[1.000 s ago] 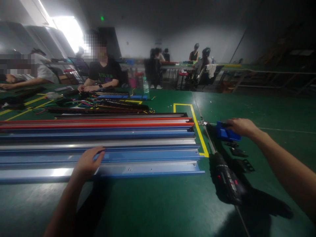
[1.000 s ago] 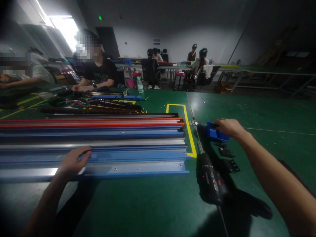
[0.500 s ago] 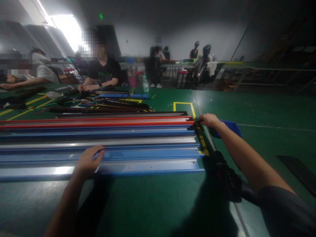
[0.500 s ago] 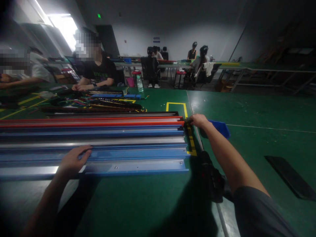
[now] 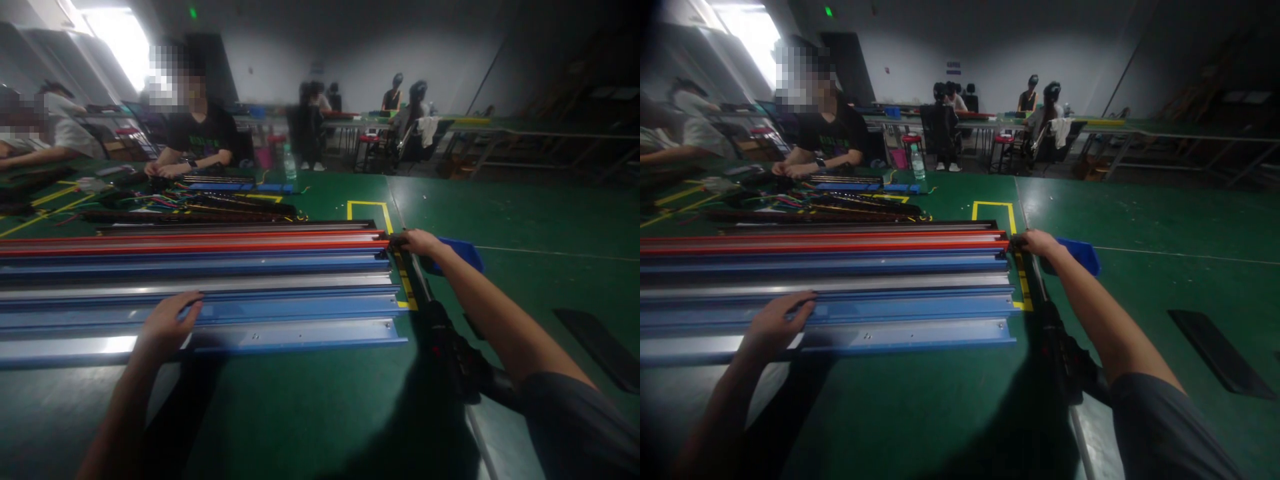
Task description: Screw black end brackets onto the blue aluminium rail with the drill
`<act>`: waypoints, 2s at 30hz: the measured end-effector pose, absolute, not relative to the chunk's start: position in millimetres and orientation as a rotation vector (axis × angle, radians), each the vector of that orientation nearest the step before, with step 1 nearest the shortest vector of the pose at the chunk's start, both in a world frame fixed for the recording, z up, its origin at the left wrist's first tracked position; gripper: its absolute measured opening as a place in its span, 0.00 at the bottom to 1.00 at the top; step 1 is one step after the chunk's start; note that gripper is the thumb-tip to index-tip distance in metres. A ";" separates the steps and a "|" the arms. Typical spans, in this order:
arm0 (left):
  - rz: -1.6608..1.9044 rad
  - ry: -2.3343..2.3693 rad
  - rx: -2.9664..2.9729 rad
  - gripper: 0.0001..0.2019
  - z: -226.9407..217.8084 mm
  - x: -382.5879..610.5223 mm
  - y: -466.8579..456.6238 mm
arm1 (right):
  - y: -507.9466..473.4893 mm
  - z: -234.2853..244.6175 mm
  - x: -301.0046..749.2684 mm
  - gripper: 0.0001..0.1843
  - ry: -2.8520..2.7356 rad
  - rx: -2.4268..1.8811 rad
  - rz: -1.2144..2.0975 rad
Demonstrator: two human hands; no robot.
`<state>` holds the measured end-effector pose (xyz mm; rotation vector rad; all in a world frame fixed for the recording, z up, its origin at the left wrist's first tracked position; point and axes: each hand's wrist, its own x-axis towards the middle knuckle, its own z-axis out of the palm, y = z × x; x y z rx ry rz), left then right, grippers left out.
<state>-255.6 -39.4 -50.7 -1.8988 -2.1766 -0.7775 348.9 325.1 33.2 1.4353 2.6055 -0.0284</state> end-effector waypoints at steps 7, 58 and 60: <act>-0.770 -2.244 -1.870 0.21 -42.7 -248.8 -37.8 | 282.9 44.8 390.8 0.22 2.752 1.470 0.212; -0.466 -2.540 -1.797 0.28 -55.2 -272.2 -34.6 | 166.3 4.7 528.3 0.24 2.588 1.936 -0.416; -0.468 -2.547 -1.793 0.28 -54.7 -272.2 -34.4 | 164.8 5.6 527.2 0.19 2.600 1.944 -0.417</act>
